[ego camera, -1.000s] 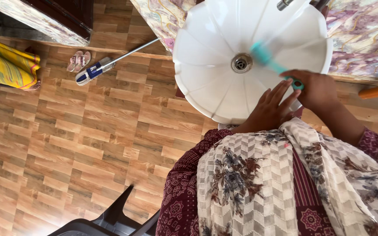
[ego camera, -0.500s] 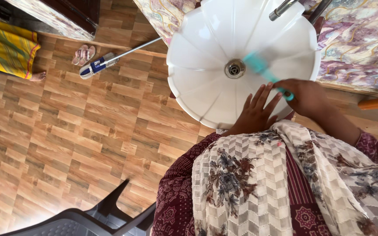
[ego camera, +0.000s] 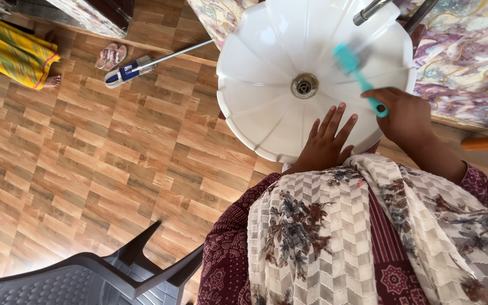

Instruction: The person scrubs the inside of a white pedestal sink using a teal brush. They repeatedly scrub the basin and the drain area with both hands, maintaining a consistent cleaning motion throughout the clip.

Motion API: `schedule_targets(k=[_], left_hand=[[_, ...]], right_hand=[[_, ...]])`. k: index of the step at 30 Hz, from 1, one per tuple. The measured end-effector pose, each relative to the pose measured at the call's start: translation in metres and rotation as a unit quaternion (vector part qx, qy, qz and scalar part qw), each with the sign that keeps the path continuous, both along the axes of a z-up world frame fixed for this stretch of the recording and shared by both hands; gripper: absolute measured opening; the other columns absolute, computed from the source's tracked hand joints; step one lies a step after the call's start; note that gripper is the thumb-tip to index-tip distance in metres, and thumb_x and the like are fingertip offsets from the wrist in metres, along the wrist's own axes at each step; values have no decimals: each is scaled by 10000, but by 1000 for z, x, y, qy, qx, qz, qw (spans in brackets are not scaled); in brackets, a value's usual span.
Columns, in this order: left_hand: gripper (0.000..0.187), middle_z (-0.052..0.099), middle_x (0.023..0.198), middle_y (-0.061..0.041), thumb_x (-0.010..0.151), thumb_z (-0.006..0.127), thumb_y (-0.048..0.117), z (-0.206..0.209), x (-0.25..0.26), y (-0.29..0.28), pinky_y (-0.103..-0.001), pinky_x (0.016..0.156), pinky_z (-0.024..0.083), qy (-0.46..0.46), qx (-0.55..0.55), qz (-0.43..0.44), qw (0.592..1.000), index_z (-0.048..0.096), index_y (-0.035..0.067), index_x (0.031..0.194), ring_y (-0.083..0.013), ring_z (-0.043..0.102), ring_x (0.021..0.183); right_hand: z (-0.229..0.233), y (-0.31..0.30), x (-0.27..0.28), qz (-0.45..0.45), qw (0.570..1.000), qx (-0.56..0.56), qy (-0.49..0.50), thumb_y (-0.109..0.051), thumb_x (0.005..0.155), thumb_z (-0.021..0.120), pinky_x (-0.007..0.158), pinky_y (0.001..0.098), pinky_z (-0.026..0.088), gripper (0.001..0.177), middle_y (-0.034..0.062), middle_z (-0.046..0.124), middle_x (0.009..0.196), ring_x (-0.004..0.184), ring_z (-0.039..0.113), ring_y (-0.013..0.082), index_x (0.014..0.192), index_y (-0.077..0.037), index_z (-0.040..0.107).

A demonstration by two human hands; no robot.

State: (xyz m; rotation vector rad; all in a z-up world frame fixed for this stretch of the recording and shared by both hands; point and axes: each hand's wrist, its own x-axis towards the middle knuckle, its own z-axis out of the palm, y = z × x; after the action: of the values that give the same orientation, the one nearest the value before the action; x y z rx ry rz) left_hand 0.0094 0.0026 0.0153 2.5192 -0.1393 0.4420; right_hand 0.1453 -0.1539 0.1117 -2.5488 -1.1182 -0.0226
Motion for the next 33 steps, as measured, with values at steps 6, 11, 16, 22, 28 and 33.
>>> schedule_targets(k=[6, 11, 16, 22, 28, 33], left_hand=[[902, 160, 1722, -195, 919, 710, 382, -6, -1, 4, -651, 1210, 344, -13, -25, -6, 1000, 206, 180, 1640, -402, 243, 1603], [916, 164, 1716, -245, 914, 733, 381, -17, 3, 7, -586, 1183, 418, -42, -63, -36, 996, 209, 176, 1637, -451, 420, 1492], [959, 183, 1726, -258, 922, 717, 425, -27, 5, 11, -551, 1200, 435, -88, -88, -88, 988, 190, 105, 1657, -434, 476, 1443], [928, 191, 1706, -246, 908, 716, 408, -26, -10, 34, -556, 1170, 424, -70, -45, -89, 993, 219, 104, 1629, -438, 385, 1514], [958, 176, 1714, -224, 925, 698, 452, -22, -9, 38, -579, 1203, 373, -83, -69, -123, 987, 181, 84, 1643, -429, 298, 1581], [923, 175, 1733, -213, 966, 681, 401, -25, -8, 41, -542, 1260, 375, -58, -130, -154, 978, 165, 82, 1662, -420, 316, 1578]], right_hand=[[-22, 7, 10, 113, 984, -10, 137, -112, 916, 630, 743, 436, 574, 325, 97, 764, 1066, 875, 739, 323, 1230, -175, 681], [-10, 11, -4, 58, 935, -39, 348, -303, 915, 633, 750, 416, 592, 499, 122, 751, 1032, 825, 766, 302, 1388, -179, 532], [3, 12, -31, 6, 974, -107, 199, -437, 863, 772, 765, 446, 575, 536, 144, 751, 1018, 898, 731, 315, 1279, -126, 636], [-10, 16, -55, -144, 978, 52, 141, -340, 999, 690, 781, 421, 578, 363, 166, 754, 1084, 907, 748, 316, 1297, -136, 733], [-42, 19, -55, -59, 941, 176, 284, -213, 972, 688, 794, 375, 573, 397, 148, 785, 1032, 929, 756, 243, 1349, -91, 666], [-45, 38, -38, -144, 965, 167, 144, -191, 1051, 671, 804, 382, 561, 392, 185, 745, 1063, 906, 726, 258, 1418, -56, 649]])
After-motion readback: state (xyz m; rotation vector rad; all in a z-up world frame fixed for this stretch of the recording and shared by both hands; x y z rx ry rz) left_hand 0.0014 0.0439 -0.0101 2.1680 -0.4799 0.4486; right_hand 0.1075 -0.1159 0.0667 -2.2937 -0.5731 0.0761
